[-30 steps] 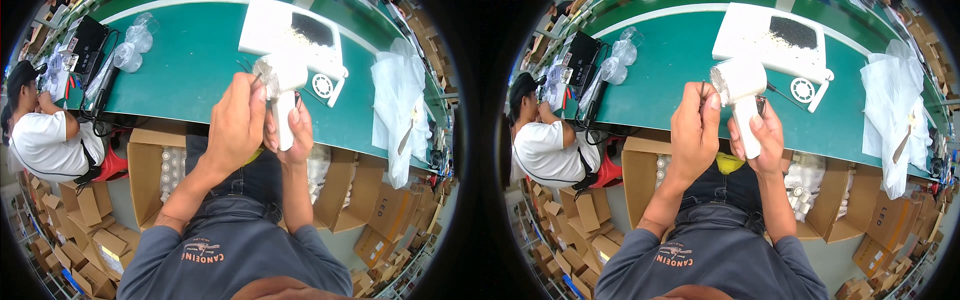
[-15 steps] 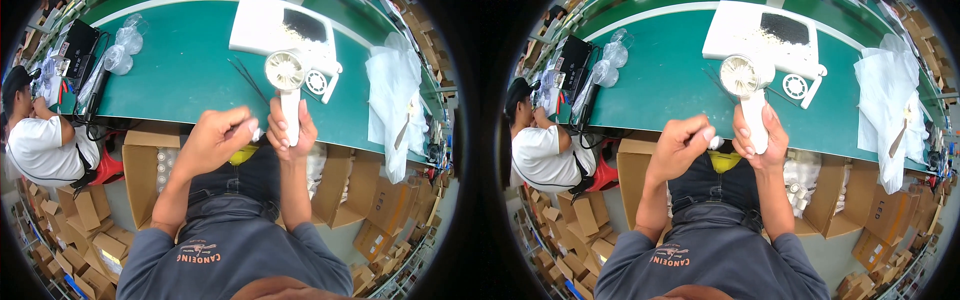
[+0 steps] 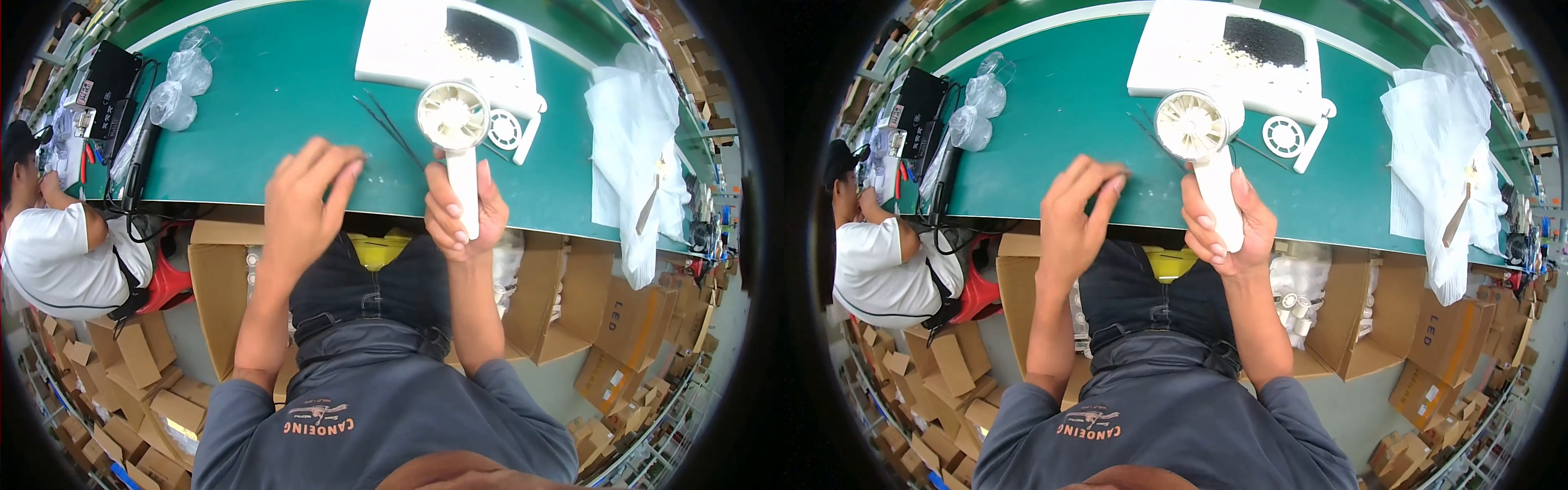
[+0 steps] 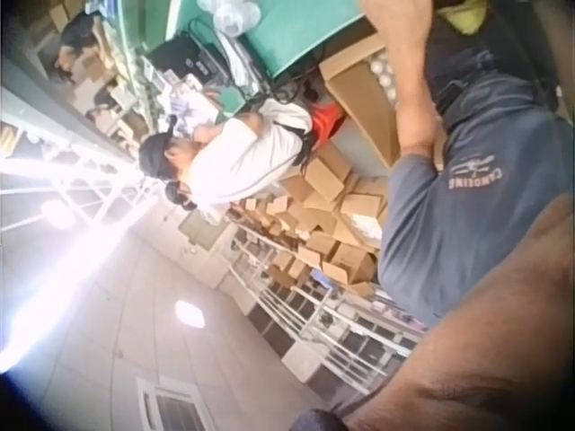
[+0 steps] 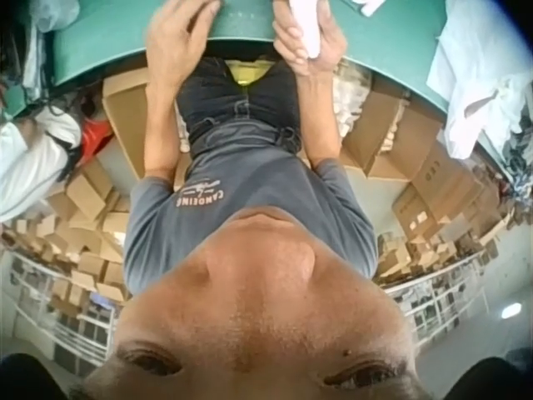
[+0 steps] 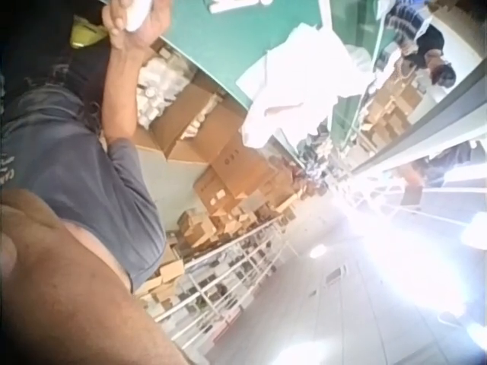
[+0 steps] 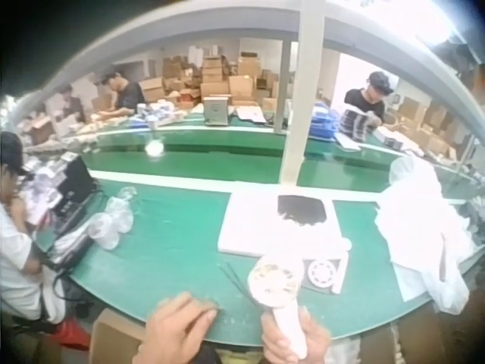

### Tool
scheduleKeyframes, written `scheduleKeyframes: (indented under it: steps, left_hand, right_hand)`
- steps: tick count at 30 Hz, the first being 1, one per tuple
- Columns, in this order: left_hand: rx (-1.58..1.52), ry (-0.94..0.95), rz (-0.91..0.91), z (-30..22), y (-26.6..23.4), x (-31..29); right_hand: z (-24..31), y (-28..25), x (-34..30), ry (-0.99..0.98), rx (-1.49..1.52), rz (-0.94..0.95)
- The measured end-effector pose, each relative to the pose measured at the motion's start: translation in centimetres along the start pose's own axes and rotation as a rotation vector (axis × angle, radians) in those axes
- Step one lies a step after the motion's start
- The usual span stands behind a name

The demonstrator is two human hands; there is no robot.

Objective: The person assembles an electronic component by inserting a circuit board into a plastic housing, then applying adhesive with an adhesive applicator.

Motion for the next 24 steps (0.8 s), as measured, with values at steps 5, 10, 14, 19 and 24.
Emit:
scheduleKeyframes:
  steps: [5,10,14,19,24]
  left_hand:
    - [0.256,0.136,-0.185,2.4,0.4,1.8]
    - [-0.556,-0.026,-0.211,-0.5,1.8,1.2]
    - [-0.965,-0.176,-0.146,-2.3,4.4,1.7]
    - [-1.314,-0.245,-0.074,-2.9,5.0,2.3]
    - [-1.468,-0.249,-0.168,-4.1,6.0,2.0]
  right_hand:
    - [0.0,0.2,0.0,-0.007,-0.013,-0.024]
    - [-1.0,1.6,0.0,-0.163,-0.566,-0.216]
    - [-2.6,2.5,0.1,-0.263,-1.193,-0.218]
    - [-1.7,4.1,-0.2,-0.411,-1.805,-0.243]
    - [-2.2,4.6,-0.5,-0.491,-2.000,-0.285]
Point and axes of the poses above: each hand's wrist, its own x-axis towards the middle knuckle, its own y-axis out of the palm, z = x × y, the point moved 1 cm from there along x, towards the middle knuckle, and after that the axes turned 1 degree about -x, right-handed, at the moved point
